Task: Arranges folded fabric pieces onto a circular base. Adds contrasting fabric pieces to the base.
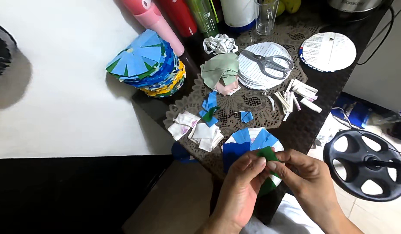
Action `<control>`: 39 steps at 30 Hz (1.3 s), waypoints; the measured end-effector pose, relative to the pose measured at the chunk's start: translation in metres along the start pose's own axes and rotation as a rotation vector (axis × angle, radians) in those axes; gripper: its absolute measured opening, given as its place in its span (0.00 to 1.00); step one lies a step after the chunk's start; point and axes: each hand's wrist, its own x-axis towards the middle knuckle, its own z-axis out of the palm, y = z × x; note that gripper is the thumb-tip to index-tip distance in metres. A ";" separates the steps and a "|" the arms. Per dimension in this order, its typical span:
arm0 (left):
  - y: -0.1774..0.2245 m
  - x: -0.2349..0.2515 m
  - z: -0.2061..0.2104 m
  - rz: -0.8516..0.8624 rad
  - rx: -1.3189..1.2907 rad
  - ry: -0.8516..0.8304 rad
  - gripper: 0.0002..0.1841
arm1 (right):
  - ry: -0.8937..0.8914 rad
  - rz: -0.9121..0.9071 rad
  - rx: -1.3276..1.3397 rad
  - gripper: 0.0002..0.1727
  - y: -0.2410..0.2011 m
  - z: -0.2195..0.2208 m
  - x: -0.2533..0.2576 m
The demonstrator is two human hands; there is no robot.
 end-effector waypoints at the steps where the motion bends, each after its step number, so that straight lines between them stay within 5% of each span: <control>1: -0.002 0.000 0.002 0.025 -0.012 0.021 0.09 | 0.012 -0.020 -0.044 0.05 0.001 0.001 -0.004; 7: 0.003 0.005 -0.013 0.275 0.450 -0.194 0.08 | 0.038 -0.135 -0.363 0.19 0.017 -0.015 -0.035; 15: 0.001 0.005 -0.017 0.394 0.871 -0.419 0.07 | -0.064 0.142 0.017 0.17 0.010 -0.036 -0.043; 19: -0.002 0.005 -0.019 0.283 0.953 -0.412 0.07 | 0.004 0.144 0.012 0.05 0.015 -0.033 -0.049; 24: -0.007 0.002 -0.031 0.057 0.964 -0.417 0.07 | 0.078 0.142 -0.233 0.06 0.025 -0.034 -0.069; 39: -0.020 0.034 -0.005 0.558 1.802 -0.163 0.08 | 0.156 0.002 -0.873 0.11 0.040 -0.029 -0.047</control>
